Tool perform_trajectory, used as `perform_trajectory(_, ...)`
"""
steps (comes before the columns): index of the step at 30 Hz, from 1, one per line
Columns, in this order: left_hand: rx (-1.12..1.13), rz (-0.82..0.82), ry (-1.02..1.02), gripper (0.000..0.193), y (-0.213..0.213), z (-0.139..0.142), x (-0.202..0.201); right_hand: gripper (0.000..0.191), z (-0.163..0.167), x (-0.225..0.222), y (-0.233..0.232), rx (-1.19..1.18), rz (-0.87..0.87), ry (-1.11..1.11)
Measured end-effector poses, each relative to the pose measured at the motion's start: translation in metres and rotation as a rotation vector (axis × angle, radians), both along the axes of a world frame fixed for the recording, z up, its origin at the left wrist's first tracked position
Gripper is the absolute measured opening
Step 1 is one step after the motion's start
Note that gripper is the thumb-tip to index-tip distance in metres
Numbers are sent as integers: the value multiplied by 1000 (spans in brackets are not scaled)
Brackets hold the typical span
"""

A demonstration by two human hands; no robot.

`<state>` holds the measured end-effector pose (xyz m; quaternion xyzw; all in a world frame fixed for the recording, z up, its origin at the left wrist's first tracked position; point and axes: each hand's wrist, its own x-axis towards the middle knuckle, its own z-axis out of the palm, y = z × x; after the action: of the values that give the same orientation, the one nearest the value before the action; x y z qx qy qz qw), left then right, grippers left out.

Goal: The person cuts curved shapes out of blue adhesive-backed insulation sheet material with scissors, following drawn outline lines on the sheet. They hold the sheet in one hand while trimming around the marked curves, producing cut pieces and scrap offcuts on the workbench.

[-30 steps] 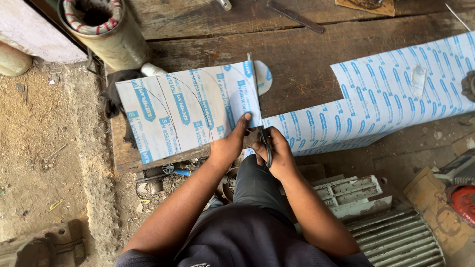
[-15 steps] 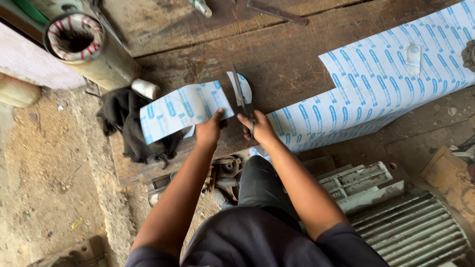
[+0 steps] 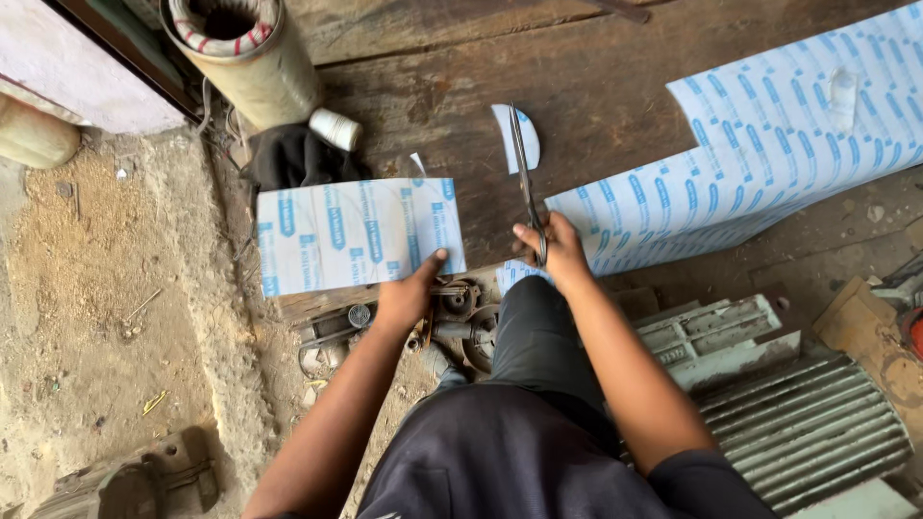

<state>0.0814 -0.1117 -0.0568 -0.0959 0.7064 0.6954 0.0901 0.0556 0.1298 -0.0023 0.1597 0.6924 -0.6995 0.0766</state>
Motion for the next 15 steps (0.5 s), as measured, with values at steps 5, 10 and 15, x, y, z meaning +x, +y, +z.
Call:
perform_trajectory(5, 34, -15, -134, 52, -11, -2, 0, 30, -2, -12, -14, 125, 27, 115)
perform_trajectory(10, 23, 3, -123, 57, -26, 2, 3, 29, -2, -8, -26, 178, 20, 154)
perform_trajectory(15, -38, 18, -82, 57, -42, -7, 4, 30, -3, -8, -36, 138, -7, 133)
